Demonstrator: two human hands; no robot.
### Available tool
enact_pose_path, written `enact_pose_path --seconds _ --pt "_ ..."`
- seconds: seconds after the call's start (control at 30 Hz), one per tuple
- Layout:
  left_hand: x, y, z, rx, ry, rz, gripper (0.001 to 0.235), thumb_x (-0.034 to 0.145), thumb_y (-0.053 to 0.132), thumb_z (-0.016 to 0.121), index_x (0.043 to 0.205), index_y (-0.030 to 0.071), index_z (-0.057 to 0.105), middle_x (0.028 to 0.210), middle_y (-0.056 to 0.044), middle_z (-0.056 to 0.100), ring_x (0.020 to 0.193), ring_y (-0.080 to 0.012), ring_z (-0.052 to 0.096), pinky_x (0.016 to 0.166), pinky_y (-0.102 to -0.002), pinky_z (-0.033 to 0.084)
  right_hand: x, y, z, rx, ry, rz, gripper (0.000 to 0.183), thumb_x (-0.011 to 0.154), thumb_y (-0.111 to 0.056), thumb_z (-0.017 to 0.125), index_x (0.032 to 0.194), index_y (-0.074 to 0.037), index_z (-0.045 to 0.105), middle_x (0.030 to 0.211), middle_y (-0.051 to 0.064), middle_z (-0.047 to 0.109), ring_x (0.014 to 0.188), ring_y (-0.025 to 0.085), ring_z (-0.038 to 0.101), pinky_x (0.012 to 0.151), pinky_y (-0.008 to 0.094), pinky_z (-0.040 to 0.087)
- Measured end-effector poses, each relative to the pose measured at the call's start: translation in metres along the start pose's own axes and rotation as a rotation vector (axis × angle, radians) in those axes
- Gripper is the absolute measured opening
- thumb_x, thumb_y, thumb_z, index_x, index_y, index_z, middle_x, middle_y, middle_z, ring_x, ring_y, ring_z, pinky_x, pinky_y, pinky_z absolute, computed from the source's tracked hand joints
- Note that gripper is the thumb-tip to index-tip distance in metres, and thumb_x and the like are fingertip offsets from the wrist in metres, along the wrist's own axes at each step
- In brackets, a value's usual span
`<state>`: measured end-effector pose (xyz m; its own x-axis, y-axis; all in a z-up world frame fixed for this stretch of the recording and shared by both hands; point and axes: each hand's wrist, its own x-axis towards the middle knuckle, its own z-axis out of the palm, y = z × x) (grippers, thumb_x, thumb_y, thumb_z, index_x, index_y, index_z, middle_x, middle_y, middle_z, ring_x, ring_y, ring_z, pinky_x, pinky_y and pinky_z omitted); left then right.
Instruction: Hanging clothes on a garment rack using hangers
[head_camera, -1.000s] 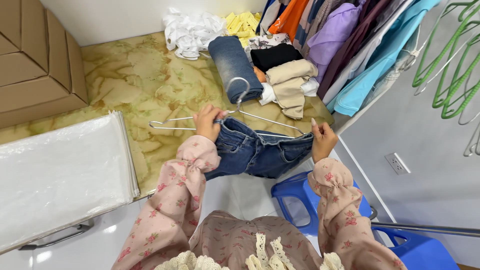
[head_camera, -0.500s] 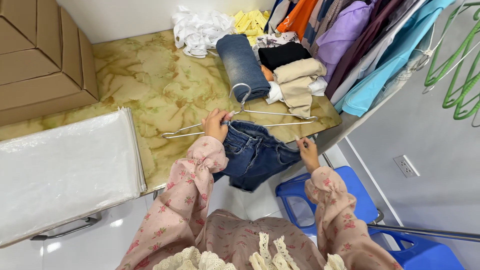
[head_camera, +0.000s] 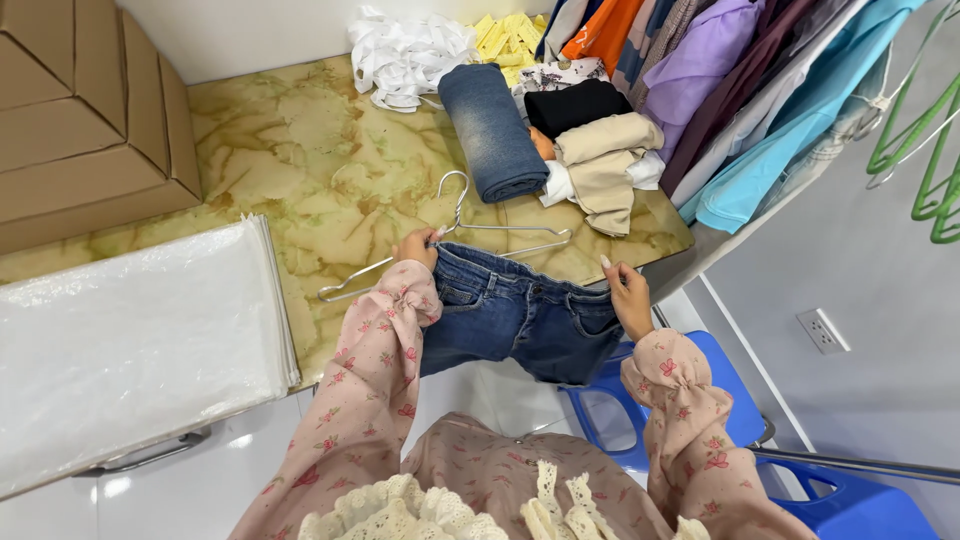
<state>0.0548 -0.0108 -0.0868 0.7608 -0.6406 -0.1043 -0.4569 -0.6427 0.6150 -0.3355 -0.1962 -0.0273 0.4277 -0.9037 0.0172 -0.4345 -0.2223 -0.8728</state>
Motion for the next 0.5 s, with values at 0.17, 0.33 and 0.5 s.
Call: enact_pose_path --seconds 0.17,0.33,0.5 --pt "0.008 0.004 0.019 -0.024 -0.101 -0.052 0.016 0.100 0.040 0.055 0.101 0.039 0.071 0.109 0.005 0.073 0.116 -0.0246 0.066 0.098 -0.039 0.040 0.007 0.022 -0.004 -0.018 0.003 0.025 0.052 0.106 -0.053 0.062 0.074 -0.013 0.059 0.070 0.003 0.061 0.075 0.019 0.054 0.074 0.036 0.045" --pt "0.030 -0.003 0.044 -0.006 -0.152 -0.130 0.022 0.100 0.049 0.052 0.101 0.041 0.072 0.109 0.004 0.074 0.117 -0.0254 0.066 0.099 -0.039 0.047 0.008 0.028 0.001 -0.010 0.000 0.058 0.052 0.107 -0.050 0.061 0.075 -0.010 0.059 0.072 0.007 0.062 0.073 0.021 0.053 0.071 0.038 0.045" --pt "0.040 0.001 0.048 0.027 -0.205 -0.206 0.023 0.099 0.049 0.054 0.102 0.039 0.073 0.109 0.001 0.076 0.117 -0.0274 0.067 0.098 -0.038 0.048 0.011 0.008 0.003 -0.039 0.026 0.085 0.045 0.103 -0.046 0.066 0.078 -0.009 0.060 0.075 0.009 0.065 0.074 0.024 0.055 0.071 0.039 0.045"
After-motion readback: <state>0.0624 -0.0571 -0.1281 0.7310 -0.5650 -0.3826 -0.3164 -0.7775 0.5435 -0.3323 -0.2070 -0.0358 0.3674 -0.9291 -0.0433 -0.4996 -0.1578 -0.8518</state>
